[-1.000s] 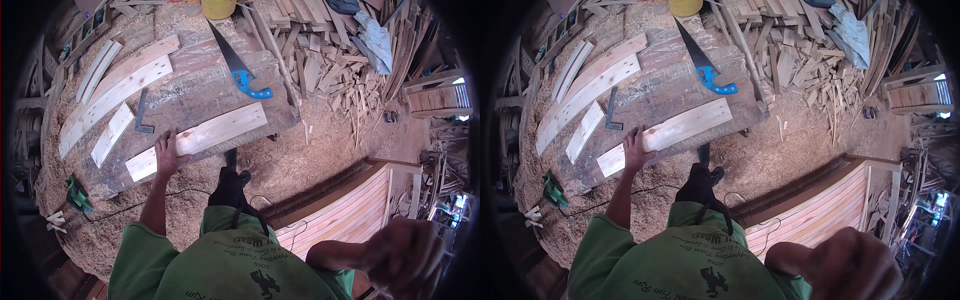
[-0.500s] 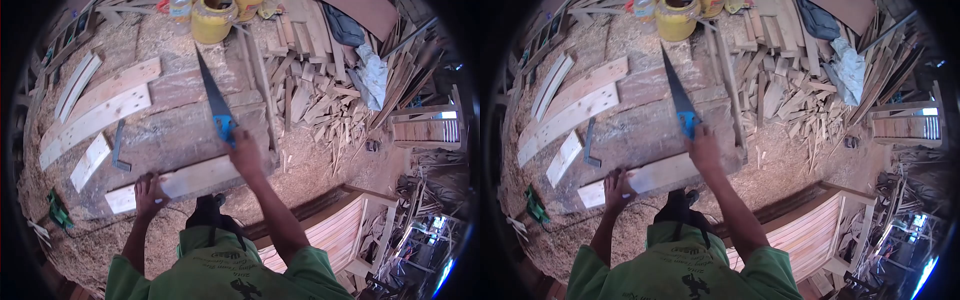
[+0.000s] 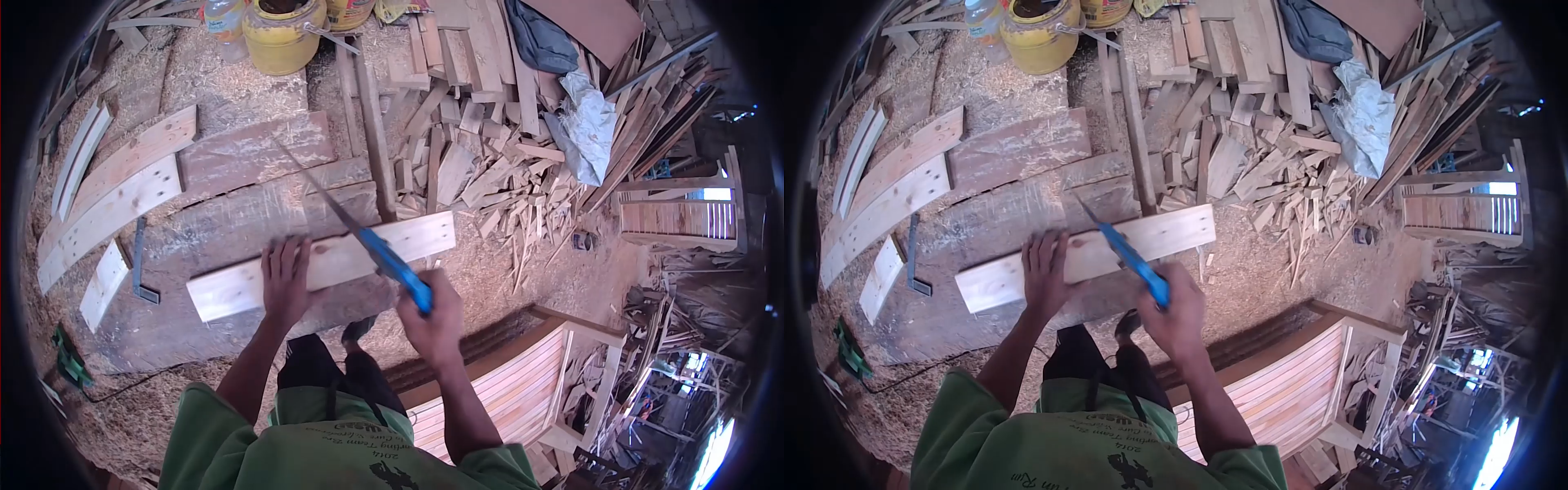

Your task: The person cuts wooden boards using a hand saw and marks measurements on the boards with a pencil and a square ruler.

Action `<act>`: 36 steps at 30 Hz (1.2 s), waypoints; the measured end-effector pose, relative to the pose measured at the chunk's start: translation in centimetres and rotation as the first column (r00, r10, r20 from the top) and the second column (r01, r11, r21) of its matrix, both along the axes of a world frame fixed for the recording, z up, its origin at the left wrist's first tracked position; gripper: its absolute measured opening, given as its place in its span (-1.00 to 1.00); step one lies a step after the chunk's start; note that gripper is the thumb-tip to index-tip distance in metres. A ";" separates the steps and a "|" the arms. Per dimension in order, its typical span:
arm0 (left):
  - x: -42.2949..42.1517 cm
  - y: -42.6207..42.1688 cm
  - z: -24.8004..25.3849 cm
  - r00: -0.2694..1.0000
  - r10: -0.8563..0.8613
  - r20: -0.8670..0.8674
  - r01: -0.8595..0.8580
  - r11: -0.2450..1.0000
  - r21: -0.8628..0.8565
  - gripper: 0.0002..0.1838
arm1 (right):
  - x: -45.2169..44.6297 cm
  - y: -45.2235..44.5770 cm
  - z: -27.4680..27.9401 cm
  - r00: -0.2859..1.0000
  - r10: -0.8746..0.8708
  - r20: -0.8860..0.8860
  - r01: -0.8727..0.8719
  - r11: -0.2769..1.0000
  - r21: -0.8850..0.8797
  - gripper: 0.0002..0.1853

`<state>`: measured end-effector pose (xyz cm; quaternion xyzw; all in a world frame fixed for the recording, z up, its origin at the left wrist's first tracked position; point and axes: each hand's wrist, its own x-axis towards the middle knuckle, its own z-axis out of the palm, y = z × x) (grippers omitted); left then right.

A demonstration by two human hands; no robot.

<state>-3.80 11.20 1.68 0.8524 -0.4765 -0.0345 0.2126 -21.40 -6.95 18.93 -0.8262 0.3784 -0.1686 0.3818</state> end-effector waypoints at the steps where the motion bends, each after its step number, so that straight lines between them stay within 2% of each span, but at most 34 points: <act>1: 0.0 -2.0 -0.2 1.000 0.005 0.024 -0.005 1.000 0.002 0.22 | -2.1 -0.3 1.5 0.998 -0.057 0.018 0.055 0.994 0.092 -0.81; 4: -0.4 -6.4 -0.5 0.998 0.012 0.068 -0.013 1.000 0.013 0.24 | -7.0 -0.9 4.4 0.934 -0.320 0.157 0.208 0.847 0.489 -0.80; 7: -0.4 -9.7 -0.2 0.996 0.006 0.090 -0.007 1.000 0.008 0.26 | -10.0 -1.9 4.0 0.917 -0.300 0.262 0.137 0.856 0.499 -0.76; 10: -0.3 -12.5 -0.2 0.995 -0.004 0.101 0.008 0.999 -0.032 0.24 | -10.0 -2.2 3.6 0.928 -0.319 0.195 0.186 0.846 0.500 -0.75; 11: -0.2 -13.2 -0.5 0.988 -0.001 0.152 0.009 0.999 -0.052 0.23 | -10.0 -2.1 3.2 0.934 -0.312 0.175 0.191 0.848 0.494 -0.72; 14: -0.5 -14.3 -1.3 0.985 0.038 0.167 -0.034 0.999 -0.026 0.22 | -9.7 -2.1 2.3 0.949 -0.314 0.039 0.237 0.787 0.570 -0.63; 15: -0.6 -14.3 -1.4 0.986 0.060 0.156 -0.057 0.998 -0.026 0.23 | -9.8 -2.3 1.5 0.971 -0.240 -0.010 0.210 0.828 0.519 -0.58; 18: -0.5 -13.9 -1.7 0.986 0.044 0.160 -0.042 0.999 -0.020 0.22 | -9.5 -2.1 0.1 0.984 -0.175 0.007 0.155 0.889 0.431 -0.52; 19: -0.5 -13.9 -1.8 0.987 0.043 0.156 -0.042 0.999 -0.014 0.22 | -9.3 -2.1 0.1 0.989 -0.139 -0.055 0.149 0.903 0.403 -0.46; 21: -0.3 -13.9 -1.3 0.988 0.040 0.149 -0.040 0.999 0.000 0.21 | -8.9 -2.1 -0.3 0.992 -0.124 -0.021 0.122 0.905 0.408 -0.45; 24: 0.1 -14.9 -0.1 0.995 0.080 0.052 -0.078 0.996 -0.037 0.04 | -7.9 -2.3 -0.9 0.994 -0.103 -0.034 0.108 0.907 0.408 -0.45; 27: 3.0 -17.7 -2.6 0.969 0.232 -0.082 -0.243 0.956 -0.165 -0.20 | -6.7 -2.7 -1.5 0.996 -0.068 -0.054 0.083 0.936 0.342 -0.46; 30: 2.1 -19.2 -2.5 0.935 0.349 0.065 -0.338 0.931 -0.138 -0.37 | -5.9 -3.1 -2.4 0.998 -0.058 -0.040 0.067 0.949 0.309 -0.46; 36: 1.8 -19.6 -1.3 0.924 0.377 0.071 -0.370 0.925 -0.089 -0.31 | -5.9 -3.7 -2.7 0.997 -0.054 -0.060 0.072 0.929 0.364 -0.50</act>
